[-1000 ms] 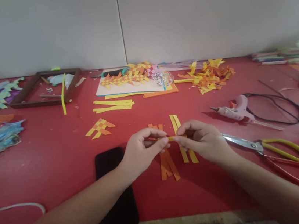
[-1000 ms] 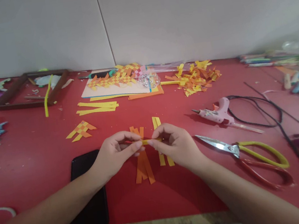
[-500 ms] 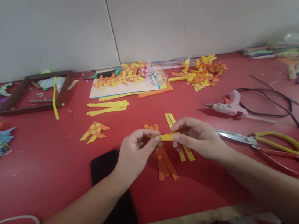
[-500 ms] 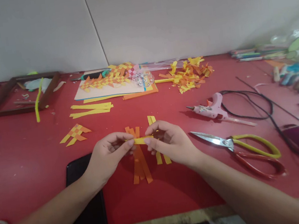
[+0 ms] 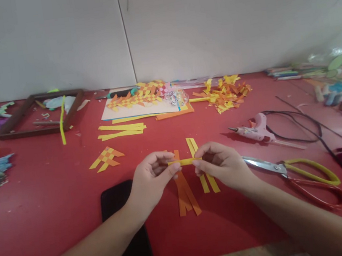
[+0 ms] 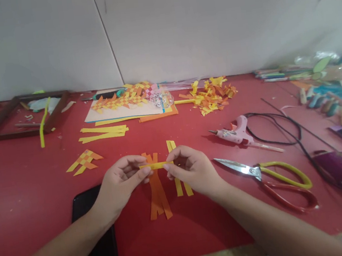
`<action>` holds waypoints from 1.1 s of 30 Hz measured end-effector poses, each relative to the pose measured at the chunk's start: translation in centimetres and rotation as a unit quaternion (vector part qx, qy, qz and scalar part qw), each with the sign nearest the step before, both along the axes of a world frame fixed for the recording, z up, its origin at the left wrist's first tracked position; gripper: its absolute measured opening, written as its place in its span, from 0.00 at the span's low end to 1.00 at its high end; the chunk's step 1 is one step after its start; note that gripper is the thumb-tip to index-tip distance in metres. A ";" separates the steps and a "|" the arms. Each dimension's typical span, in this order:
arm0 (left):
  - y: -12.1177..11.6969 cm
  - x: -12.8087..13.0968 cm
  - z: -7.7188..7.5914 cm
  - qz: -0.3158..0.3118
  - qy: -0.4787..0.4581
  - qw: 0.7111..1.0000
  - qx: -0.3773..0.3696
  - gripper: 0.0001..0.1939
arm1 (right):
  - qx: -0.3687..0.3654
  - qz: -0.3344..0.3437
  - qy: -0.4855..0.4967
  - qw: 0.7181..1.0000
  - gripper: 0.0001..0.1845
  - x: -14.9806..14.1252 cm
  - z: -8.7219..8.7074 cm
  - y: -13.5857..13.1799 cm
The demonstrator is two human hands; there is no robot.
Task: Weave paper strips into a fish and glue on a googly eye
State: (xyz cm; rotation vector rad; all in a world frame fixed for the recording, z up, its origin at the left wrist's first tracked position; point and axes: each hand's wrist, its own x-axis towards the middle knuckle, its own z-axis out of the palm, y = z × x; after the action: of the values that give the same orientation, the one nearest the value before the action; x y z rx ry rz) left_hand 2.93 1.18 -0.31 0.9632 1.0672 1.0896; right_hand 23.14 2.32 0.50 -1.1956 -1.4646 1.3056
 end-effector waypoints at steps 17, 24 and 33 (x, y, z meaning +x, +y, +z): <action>0.2 -0.2 -0.1 0.040 0.083 0.995 0.041 0.09 | -0.006 -0.015 0.024 1.000 0.18 0.1 -0.2 0.2; 0.4 0.1 -0.6 0.062 -0.031 0.997 -0.024 0.15 | 0.005 -0.025 0.025 0.999 0.17 0.1 -0.4 0.3; 0.3 0.1 -0.2 0.076 -0.051 0.995 -0.043 0.20 | 0.006 -0.043 0.023 0.999 0.17 0.2 -0.7 0.3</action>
State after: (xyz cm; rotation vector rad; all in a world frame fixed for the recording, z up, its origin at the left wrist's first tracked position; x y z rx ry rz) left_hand 3.04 1.48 -0.48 0.7600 1.1065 1.1949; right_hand 23.31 2.64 -0.23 -1.1997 -1.3723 1.2562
